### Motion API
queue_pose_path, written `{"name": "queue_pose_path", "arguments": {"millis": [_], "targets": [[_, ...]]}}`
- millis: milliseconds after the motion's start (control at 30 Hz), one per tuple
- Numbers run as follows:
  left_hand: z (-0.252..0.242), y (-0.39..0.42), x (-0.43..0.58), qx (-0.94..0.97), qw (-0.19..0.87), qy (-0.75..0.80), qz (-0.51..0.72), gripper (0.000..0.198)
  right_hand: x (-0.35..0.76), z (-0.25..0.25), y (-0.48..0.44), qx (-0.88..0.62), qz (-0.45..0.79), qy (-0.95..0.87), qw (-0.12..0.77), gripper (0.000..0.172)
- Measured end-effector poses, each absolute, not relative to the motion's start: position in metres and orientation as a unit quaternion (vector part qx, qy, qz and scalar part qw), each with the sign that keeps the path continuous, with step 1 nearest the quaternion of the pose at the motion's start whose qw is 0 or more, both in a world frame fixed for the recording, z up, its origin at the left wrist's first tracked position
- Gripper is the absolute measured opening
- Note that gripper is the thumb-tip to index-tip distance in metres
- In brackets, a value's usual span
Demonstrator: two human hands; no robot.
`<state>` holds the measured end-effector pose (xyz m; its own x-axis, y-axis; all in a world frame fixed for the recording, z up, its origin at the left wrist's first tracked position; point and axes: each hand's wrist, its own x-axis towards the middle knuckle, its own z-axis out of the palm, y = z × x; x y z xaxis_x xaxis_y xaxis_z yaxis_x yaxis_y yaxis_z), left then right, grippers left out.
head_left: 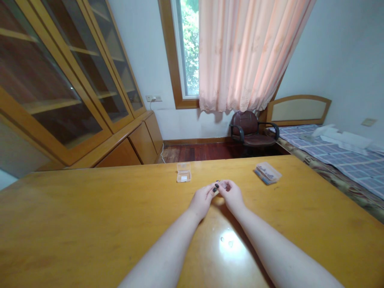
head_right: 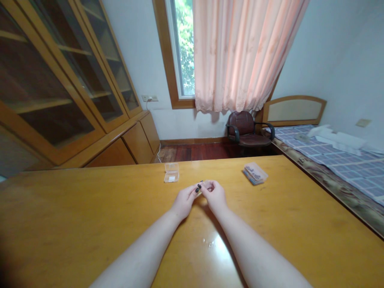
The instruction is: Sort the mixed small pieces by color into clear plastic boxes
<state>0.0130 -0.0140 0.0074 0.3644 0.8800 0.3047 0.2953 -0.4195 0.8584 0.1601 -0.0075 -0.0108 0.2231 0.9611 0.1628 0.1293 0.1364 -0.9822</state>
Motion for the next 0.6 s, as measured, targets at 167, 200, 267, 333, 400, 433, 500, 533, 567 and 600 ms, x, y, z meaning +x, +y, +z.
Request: {"name": "queue_pose_path", "arguments": {"millis": [167,200,267,333,400,433,500,533,567,600], "targets": [[0.0094,-0.0151,0.0113,0.776,0.285,0.441,0.349,0.035,0.1593,-0.007,-0.0091,-0.56,0.373,-0.497,0.548,0.035],[0.0097,-0.0153,0.011,0.782,0.268,0.449,0.338,0.035,0.1593,-0.0062,-0.0094,-0.563,0.371,-0.497,0.545,0.035],[0.0103,-0.0157,0.0109,0.79,0.241,0.463,0.322,0.035,0.1592,-0.0052,-0.0098,-0.571,0.369,-0.498,0.539,0.035],[0.011,-0.0162,0.0115,0.791,0.223,0.476,0.312,0.035,0.1592,-0.0054,-0.0097,-0.573,0.374,-0.498,0.532,0.035],[0.0115,-0.0167,0.0124,0.792,0.211,0.486,0.303,0.035,0.1591,-0.0069,-0.0089,-0.577,0.378,-0.494,0.529,0.036],[0.0116,-0.0169,0.0128,0.793,0.206,0.49,0.298,0.035,0.1591,-0.008,-0.0085,-0.579,0.38,-0.492,0.528,0.037],[0.0114,-0.017,0.0134,0.793,0.198,0.497,0.292,0.035,0.159,-0.0105,-0.0075,-0.584,0.38,-0.485,0.528,0.038],[0.0111,-0.0169,0.0137,0.792,0.196,0.5,0.291,0.034,0.1589,-0.0117,-0.0071,-0.586,0.38,-0.482,0.529,0.039],[0.0106,-0.0167,0.0138,0.79,0.194,0.504,0.291,0.034,0.1588,-0.0128,-0.0068,-0.586,0.38,-0.48,0.531,0.04],[0.0102,-0.0163,0.0139,0.787,0.194,0.507,0.293,0.034,0.1587,-0.0138,-0.0066,-0.587,0.378,-0.478,0.533,0.041]]}}
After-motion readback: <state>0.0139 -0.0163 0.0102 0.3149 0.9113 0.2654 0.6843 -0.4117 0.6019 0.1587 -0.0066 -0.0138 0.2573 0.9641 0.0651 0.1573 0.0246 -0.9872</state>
